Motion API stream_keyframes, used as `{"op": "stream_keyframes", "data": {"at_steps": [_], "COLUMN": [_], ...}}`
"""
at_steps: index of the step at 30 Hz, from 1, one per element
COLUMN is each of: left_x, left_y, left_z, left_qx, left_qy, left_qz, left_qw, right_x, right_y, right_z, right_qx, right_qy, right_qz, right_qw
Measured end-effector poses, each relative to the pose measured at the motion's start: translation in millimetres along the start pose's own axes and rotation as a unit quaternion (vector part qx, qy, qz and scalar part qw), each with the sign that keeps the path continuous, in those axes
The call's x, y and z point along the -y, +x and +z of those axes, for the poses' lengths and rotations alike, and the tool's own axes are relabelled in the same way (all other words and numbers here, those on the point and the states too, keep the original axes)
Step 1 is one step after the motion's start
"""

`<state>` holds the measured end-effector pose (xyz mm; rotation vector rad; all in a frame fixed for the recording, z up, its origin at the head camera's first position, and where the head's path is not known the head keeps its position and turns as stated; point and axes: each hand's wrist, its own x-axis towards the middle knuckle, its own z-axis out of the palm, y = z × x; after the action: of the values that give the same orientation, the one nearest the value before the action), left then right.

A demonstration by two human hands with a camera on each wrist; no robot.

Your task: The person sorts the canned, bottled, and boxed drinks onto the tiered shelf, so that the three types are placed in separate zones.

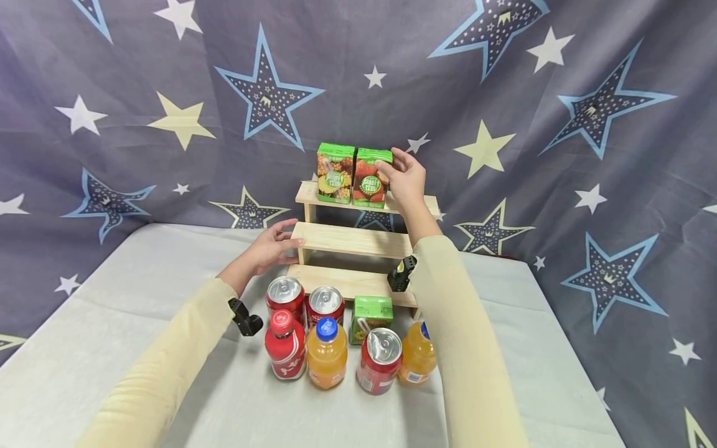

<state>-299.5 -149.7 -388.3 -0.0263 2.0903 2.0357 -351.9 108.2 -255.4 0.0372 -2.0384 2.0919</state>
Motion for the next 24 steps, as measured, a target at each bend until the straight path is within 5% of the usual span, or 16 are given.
{"op": "stream_keyframes", "data": {"at_steps": [12, 24], "left_x": [-0.7, -1.3], "left_y": [-0.3, -0.9], "left_z": [0.3, 1.0], "left_qx": [-0.002, -0.001], "left_qy": [-0.004, 0.004], "left_qz": [-0.005, -0.006], "left_qw": [1.0, 1.0], "right_x": [2.5, 9.6], "right_y": [-0.7, -5.8], "right_z": [-0.2, -24.6], "right_qx": [0.023, 0.064], "right_qy": [-0.009, -0.11], "right_qz": [0.006, 0.023], "right_qw": [0.9997, 0.9916]}}
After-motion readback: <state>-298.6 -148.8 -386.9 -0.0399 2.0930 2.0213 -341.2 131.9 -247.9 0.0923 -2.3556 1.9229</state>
